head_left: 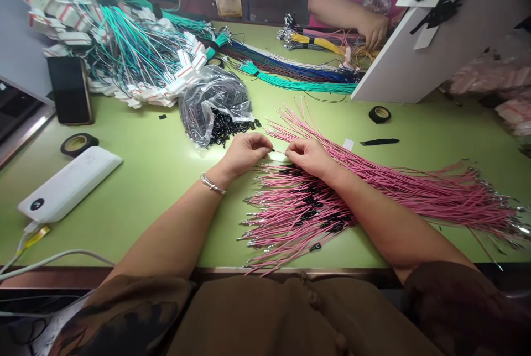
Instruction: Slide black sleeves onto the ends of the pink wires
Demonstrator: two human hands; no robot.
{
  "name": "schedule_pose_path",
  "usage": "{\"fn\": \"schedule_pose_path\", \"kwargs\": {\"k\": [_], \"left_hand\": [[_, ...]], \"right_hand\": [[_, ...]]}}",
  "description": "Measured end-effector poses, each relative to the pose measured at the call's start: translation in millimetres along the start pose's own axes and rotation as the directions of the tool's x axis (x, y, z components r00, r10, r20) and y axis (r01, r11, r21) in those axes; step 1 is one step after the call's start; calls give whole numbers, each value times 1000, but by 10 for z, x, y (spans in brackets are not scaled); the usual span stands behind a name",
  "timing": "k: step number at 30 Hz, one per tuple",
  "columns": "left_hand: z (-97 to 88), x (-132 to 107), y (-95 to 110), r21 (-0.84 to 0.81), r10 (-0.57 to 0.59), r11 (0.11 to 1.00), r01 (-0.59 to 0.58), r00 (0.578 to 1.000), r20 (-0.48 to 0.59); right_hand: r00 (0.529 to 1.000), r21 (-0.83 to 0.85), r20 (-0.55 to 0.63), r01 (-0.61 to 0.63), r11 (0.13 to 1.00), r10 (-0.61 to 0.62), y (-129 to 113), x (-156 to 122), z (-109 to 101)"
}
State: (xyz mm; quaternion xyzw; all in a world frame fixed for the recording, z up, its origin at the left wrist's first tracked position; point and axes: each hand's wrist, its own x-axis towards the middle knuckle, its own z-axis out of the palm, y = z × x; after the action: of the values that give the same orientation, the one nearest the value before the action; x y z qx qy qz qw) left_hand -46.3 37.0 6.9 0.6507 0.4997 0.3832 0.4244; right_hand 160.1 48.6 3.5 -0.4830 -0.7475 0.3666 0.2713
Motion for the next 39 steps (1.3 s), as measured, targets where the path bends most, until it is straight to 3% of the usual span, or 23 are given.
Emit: {"fn": "schedule_pose_path", "kwargs": {"k": [8, 11, 14, 16, 18, 20, 24, 27, 30, 36, 37, 39], "left_hand": [[126, -30, 69, 105, 77, 991, -82, 996, 48], [193, -31, 37, 39, 104, 994, -107, 992, 66], [219, -36, 33, -64, 27, 998, -20, 994, 105], [203, -43, 52, -104, -24, 994, 41, 986, 162], [173, -51, 80, -105, -28, 993, 55, 969, 247], [153, -56, 108, -59, -18, 997, 40, 945, 327], [200, -52, 152, 150, 33, 985, -86, 945, 326], [290, -53, 180, 325, 158, 911, -254, 942, 296], [365, -72, 202, 429, 277, 813, -394, 909, 311], [390, -139, 245, 269, 492, 736, -622, 764, 418], [363, -138, 248, 256, 514, 736, -626, 764, 389], [251, -118, 241, 316, 527, 751, -580, 814, 243]], "right_hand": [[991, -17, 131, 31, 999, -28, -36, -10, -50], [982, -32, 173, 83, 996, -76, -49, -12, -56], [978, -17, 184, 102, 995, -97, -55, 15, -116], [992, 24, 108, 68, 997, -71, -52, 56, -204], [998, 58, -59, 17, 998, -13, -32, 112, -317], [976, 63, -216, -18, 998, 32, 10, 168, -425], [956, -111, -294, -46, 993, 11, 94, 228, -494], [982, -381, -188, -51, 923, -23, 62, 218, -381], [996, -570, -87, -37, 821, -15, -34, 196, -218], [997, -787, 25, 64, 614, -72, -100, 180, -71], [995, -806, 55, 91, 585, -81, -95, 179, -69], [993, -831, 80, 115, 544, -88, -86, 174, -67]]}}
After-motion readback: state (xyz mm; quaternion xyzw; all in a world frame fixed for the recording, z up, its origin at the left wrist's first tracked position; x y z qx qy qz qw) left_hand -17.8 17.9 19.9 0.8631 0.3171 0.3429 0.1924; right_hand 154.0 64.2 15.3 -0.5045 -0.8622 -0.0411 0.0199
